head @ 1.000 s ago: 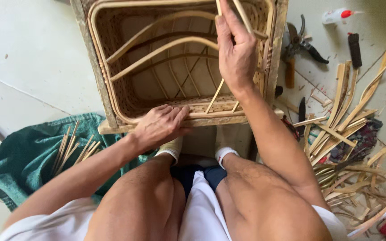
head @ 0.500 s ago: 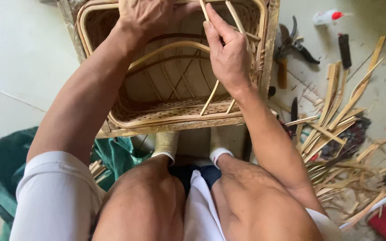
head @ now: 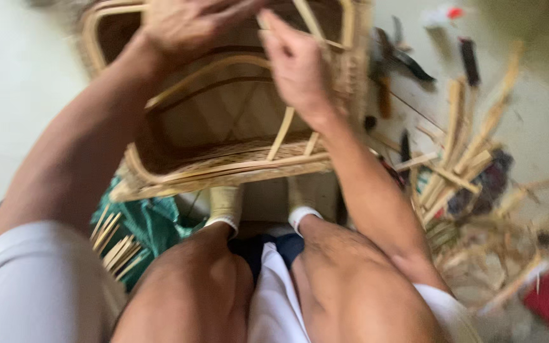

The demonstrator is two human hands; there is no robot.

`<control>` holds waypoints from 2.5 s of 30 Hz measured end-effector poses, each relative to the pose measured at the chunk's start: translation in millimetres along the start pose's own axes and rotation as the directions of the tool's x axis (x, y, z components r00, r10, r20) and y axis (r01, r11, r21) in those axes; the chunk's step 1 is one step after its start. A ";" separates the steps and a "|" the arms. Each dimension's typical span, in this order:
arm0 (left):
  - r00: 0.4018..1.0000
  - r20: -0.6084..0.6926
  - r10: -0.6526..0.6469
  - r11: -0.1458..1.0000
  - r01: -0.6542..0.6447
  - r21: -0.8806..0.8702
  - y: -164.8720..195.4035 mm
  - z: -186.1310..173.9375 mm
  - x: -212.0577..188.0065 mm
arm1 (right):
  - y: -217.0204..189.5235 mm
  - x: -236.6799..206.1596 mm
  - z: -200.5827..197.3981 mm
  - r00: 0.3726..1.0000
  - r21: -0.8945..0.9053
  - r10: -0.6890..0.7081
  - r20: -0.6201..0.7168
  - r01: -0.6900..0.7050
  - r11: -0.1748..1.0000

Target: The person sits on the floor repairing a woven bamboo basket, fitting thin bamboo strips along the rim and pressing them into place. They use pliers to trim and grip strips, tap strips tight with a hammer, and squeeze glue from a bottle onto the rim joints.

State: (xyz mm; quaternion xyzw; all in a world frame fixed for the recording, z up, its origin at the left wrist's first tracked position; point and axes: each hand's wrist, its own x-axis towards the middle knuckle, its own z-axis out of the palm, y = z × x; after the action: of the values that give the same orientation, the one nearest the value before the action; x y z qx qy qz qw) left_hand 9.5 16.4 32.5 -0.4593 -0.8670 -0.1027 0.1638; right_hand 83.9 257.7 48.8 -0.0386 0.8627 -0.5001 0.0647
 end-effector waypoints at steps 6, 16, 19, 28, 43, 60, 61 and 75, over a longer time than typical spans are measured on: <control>0.989 -0.101 0.105 0.994 -0.107 -0.015 10.5 -34.7 17.4 | -34.8 -11.6 6.0 0.996 -0.067 -0.058 -0.070 0.053 0.996; 0.899 0.301 -0.317 0.791 0.426 -0.438 153.5 -119.4 -97.6 | 65.8 -166.7 -224.7 0.851 -0.241 0.376 -0.367 -0.477 0.845; 0.775 0.558 -0.297 0.857 0.474 -0.202 194.1 -124.4 -142.4 | 121.5 -229.4 -274.6 0.808 -0.401 0.448 -0.383 -0.582 0.707; 0.831 0.405 -0.382 0.857 0.482 -0.181 209.7 -125.2 -127.7 | 189.9 -300.2 -227.6 0.590 -0.267 0.653 -0.474 -0.803 0.532; 0.925 0.147 -0.349 0.845 0.379 -0.377 208.0 -106.3 -82.8 | 123.9 -192.1 -263.0 0.777 -0.001 0.020 -0.629 -0.027 1.000; 0.929 0.224 -0.296 0.818 0.367 -0.443 200.2 -85.6 -110.5 | -17.2 -6.8 39.5 0.960 0.279 -0.142 -0.243 0.210 0.937; 0.930 0.222 -0.294 0.826 0.364 -0.431 199.8 -84.4 -111.8 | -16.4 -8.3 41.7 0.970 0.300 -0.116 -0.215 0.179 0.937; 0.952 0.027 -0.306 0.914 0.302 -0.272 45.9 -81.9 -57.0 | -45.4 1.9 34.0 0.992 -0.121 -0.128 -0.021 0.124 0.985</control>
State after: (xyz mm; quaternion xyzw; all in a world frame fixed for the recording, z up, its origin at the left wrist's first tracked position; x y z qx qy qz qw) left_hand 93.1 -28.5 88.0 -0.3363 -0.9040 -0.2488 0.0881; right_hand 87.2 205.7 71.4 -0.0899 0.8876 -0.4513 0.0182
